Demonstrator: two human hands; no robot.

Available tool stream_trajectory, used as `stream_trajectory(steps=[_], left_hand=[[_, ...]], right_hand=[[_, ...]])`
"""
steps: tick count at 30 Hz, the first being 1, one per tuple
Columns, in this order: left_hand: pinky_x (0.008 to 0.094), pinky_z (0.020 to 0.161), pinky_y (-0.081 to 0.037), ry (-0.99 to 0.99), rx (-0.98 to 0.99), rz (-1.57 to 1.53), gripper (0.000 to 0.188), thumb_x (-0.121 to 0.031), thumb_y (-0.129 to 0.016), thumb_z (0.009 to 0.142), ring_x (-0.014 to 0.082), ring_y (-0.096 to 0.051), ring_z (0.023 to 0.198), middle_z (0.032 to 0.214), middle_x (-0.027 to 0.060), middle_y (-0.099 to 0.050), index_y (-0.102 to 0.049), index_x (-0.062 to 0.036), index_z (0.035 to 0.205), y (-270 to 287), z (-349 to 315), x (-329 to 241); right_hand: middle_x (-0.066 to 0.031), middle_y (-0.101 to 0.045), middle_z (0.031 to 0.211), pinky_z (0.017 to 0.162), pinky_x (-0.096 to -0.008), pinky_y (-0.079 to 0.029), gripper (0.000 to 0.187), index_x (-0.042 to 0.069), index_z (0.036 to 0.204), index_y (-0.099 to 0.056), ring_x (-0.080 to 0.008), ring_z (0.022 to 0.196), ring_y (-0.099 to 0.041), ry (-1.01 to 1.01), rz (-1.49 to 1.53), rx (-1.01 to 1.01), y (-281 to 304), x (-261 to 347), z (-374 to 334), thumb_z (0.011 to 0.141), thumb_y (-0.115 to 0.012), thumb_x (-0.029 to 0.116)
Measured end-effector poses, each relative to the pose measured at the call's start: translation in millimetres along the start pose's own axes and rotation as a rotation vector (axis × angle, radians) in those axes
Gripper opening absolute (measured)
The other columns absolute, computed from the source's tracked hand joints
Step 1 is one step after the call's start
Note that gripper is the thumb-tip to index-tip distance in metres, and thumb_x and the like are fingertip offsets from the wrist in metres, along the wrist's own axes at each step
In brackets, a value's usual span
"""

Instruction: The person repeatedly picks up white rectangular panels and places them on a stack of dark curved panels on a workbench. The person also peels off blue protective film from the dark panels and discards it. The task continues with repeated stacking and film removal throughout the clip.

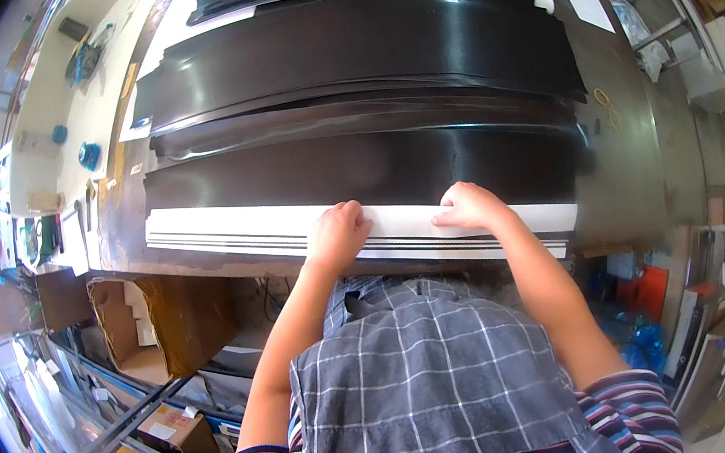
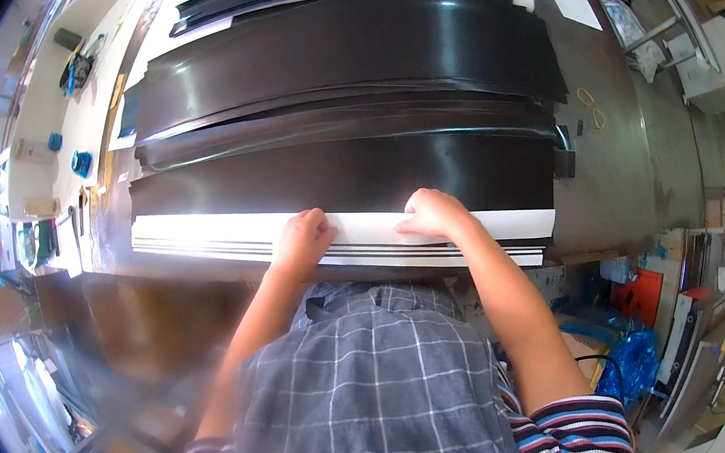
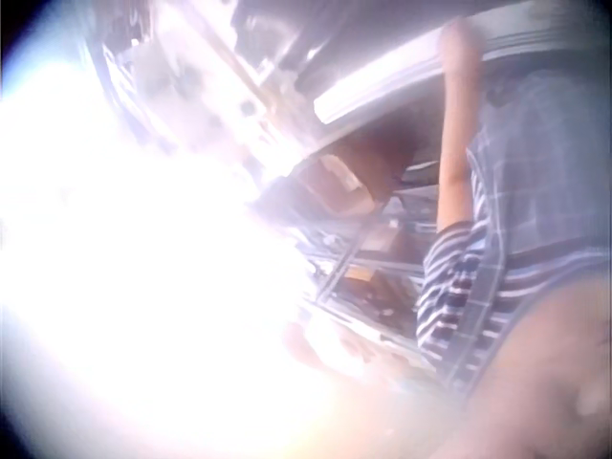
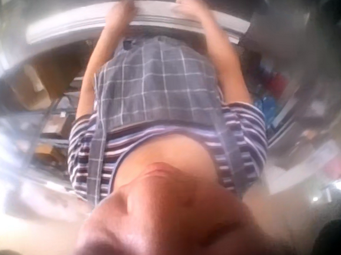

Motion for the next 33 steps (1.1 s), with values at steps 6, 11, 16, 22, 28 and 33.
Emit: stream_trajectory(steps=[6,11,16,22,28,33], left_hand=[[0.0432,0.069,-0.047,0.137,0.024,0.073,0.041,-0.039,-0.076,0.072,0.0335,-0.061,0.080,0.079,0.0127,-0.062,-0.054,-0.0049,0.074,-4,10,-23],[0.0420,0.070,-0.048,0.222,0.060,0.156,0.045,-0.042,-0.078,0.071,0.0326,-0.062,0.081,0.079,0.0135,-0.062,-0.053,-0.0050,0.073,-1,16,-31],[0.0418,0.070,-0.048,0.214,0.025,0.198,0.041,-0.038,-0.077,0.072,0.0324,-0.061,0.079,0.078,0.0127,-0.061,-0.052,-0.0056,0.072,-12,14,-24],[0.0453,0.073,-0.049,-0.040,-0.005,0.151,0.015,-0.018,-0.063,0.080,0.0342,-0.061,0.083,0.080,0.0137,-0.060,-0.056,-0.0062,0.075,-52,17,-62],[0.0447,0.071,-0.050,-0.246,0.119,0.113,0.029,-0.031,-0.066,0.083,0.0333,-0.062,0.081,0.080,0.0135,-0.062,-0.059,-0.0049,0.074,-105,33,-148],[0.0437,0.071,-0.051,-0.257,0.153,0.178,0.031,-0.034,-0.064,0.085,0.0329,-0.063,0.082,0.081,0.0134,-0.063,-0.061,-0.0051,0.074,-121,39,-176]], right_hand=[[-0.0125,-0.060,0.061,0.055,-0.0376,-0.041,0.037,-0.001,0.070,-0.067,-0.0195,0.056,-0.053,0.009,0.074,0.097,41,-162,-42,0.072,-0.079,0.034],[-0.0162,-0.066,0.071,0.063,-0.0377,-0.047,0.034,0.000,0.076,-0.071,-0.0241,0.066,-0.063,-0.265,0.051,0.016,53,-227,-67,0.069,-0.081,0.032],[-0.0152,-0.063,0.068,0.060,-0.0384,-0.045,0.034,-0.001,0.071,-0.067,-0.0241,0.063,-0.060,-0.223,0.079,-0.024,49,-237,-70,0.070,-0.080,0.031],[-0.0143,-0.057,0.061,0.057,-0.0386,-0.042,0.038,-0.002,0.066,-0.061,-0.0236,0.059,-0.055,-0.194,0.101,-0.060,47,-228,-71,0.071,-0.079,0.031],[-0.0157,-0.057,0.062,0.057,-0.0392,-0.042,0.039,-0.002,0.065,-0.061,-0.0254,0.059,-0.055,-0.161,0.101,-0.048,45,-221,-70,0.072,-0.078,0.033],[-0.0182,-0.068,0.079,0.069,-0.0400,-0.051,0.034,0.001,0.079,-0.070,-0.0300,0.076,-0.066,-0.210,0.098,-0.088,42,-213,-73,0.069,-0.077,0.032]])
Point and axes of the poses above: each hand's wrist, its own z-axis towards the middle knuckle, its own y-axis out of the back of the hand, x = y × z, the point moved 3 cm from there along z, towards the middle knuckle
